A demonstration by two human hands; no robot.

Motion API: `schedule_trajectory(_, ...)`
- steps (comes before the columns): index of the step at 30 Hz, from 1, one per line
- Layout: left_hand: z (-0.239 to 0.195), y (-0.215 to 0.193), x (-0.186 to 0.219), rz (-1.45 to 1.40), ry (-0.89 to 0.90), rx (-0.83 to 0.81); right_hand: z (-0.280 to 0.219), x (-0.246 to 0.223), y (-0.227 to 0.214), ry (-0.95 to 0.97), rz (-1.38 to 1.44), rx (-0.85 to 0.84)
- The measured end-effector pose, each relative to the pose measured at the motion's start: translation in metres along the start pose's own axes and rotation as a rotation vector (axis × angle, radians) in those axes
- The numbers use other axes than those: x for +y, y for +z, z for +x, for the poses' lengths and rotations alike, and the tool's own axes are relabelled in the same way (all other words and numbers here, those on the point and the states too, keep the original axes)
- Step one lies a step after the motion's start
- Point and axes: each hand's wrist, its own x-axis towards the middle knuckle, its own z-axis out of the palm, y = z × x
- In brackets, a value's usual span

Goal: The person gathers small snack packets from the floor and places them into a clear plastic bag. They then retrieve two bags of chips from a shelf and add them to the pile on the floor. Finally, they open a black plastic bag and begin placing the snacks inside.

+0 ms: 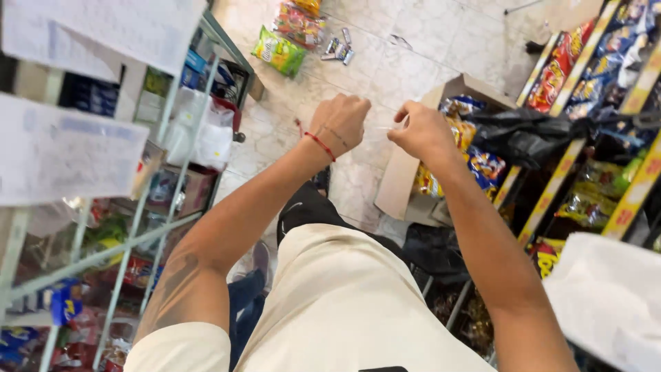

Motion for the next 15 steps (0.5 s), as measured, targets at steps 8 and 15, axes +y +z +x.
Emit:
schedule_trajectory(8,0.111,-0.062,-0.057,0.014,0.025,-0.131,0.125,-0.028,-0.050,0.005,0.068,0.000)
schedule_trajectory(15,0.212,-0.125,-0.076,-0.138,-0.149,-0.219,0.220,-0.029,-0.143,-0.044,0.174,-0.086)
